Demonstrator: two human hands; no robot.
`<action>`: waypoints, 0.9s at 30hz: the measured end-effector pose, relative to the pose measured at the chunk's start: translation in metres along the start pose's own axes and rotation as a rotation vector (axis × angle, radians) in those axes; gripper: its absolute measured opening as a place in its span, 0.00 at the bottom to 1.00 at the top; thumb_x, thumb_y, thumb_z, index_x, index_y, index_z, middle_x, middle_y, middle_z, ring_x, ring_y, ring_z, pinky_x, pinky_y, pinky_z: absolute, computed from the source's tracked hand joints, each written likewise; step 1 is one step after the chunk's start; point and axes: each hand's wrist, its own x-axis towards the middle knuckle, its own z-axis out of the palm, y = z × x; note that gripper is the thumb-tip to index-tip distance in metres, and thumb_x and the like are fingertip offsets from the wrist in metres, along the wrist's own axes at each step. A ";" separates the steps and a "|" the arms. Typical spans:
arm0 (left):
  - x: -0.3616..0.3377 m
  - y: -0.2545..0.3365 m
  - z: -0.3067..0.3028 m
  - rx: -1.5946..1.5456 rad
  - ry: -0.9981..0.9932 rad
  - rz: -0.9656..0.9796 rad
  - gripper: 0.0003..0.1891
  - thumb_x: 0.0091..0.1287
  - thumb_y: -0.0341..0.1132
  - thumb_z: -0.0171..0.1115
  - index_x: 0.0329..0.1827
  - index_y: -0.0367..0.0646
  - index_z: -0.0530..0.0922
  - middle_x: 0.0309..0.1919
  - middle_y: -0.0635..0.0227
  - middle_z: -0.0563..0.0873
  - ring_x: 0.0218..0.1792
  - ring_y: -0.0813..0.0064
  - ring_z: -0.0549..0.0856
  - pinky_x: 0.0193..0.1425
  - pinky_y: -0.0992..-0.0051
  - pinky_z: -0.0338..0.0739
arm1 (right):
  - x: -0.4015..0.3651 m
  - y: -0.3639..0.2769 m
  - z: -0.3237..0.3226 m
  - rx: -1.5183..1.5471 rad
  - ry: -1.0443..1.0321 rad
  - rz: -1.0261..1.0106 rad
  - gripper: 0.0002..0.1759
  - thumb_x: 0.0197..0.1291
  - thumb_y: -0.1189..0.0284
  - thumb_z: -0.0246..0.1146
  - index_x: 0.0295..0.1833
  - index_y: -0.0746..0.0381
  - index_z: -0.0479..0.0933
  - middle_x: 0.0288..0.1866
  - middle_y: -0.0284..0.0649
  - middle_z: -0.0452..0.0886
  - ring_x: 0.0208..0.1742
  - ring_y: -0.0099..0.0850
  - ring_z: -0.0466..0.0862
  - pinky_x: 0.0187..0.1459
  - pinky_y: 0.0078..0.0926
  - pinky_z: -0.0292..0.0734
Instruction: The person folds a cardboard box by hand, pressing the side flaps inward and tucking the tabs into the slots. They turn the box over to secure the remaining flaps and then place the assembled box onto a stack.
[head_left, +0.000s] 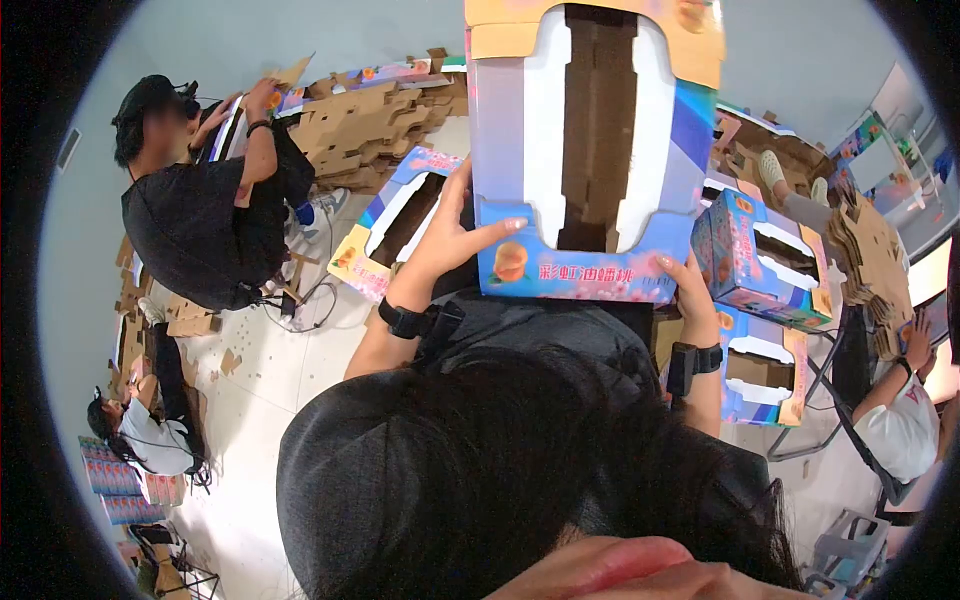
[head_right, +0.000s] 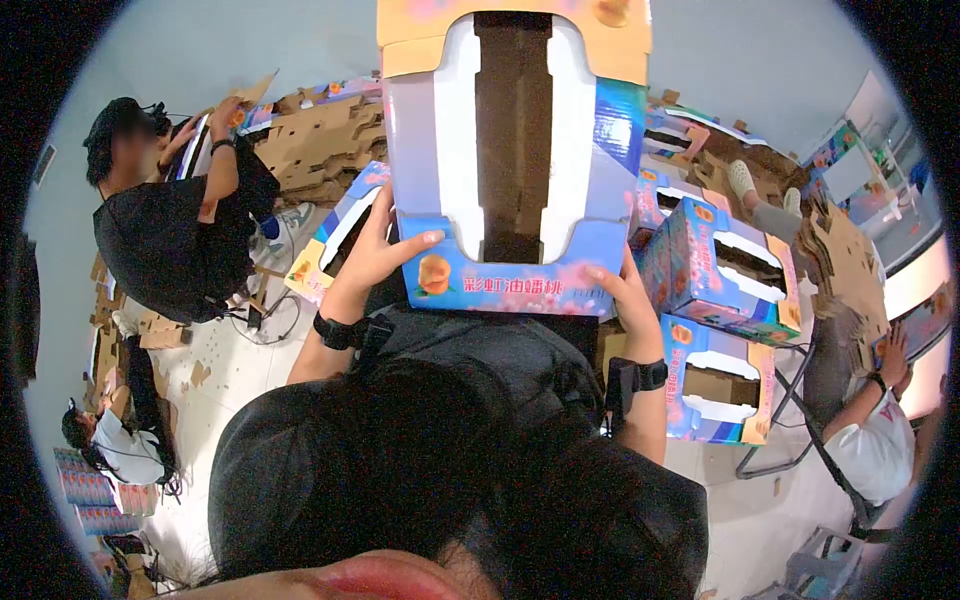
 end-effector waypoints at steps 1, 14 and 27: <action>0.001 -0.004 0.000 0.047 0.048 0.012 0.52 0.55 0.42 0.79 0.79 0.36 0.55 0.71 0.51 0.67 0.73 0.61 0.66 0.76 0.63 0.58 | 0.003 -0.002 0.003 0.006 0.008 0.015 0.40 0.56 0.64 0.72 0.71 0.65 0.65 0.60 0.40 0.77 0.59 0.30 0.77 0.62 0.28 0.71; -0.003 -0.011 0.002 0.075 -0.058 -0.001 0.40 0.68 0.49 0.66 0.75 0.33 0.63 0.64 0.49 0.77 0.67 0.65 0.74 0.73 0.66 0.63 | 0.015 -0.002 0.016 0.120 0.155 0.141 0.35 0.57 0.59 0.70 0.66 0.64 0.69 0.55 0.39 0.78 0.55 0.29 0.80 0.58 0.27 0.74; 0.002 -0.040 0.002 0.144 -0.071 0.025 0.35 0.70 0.48 0.62 0.75 0.37 0.65 0.73 0.49 0.66 0.75 0.58 0.64 0.77 0.64 0.56 | 0.009 -0.008 0.033 0.144 0.321 -0.023 0.46 0.56 0.60 0.69 0.74 0.65 0.55 0.64 0.46 0.70 0.64 0.36 0.73 0.63 0.33 0.71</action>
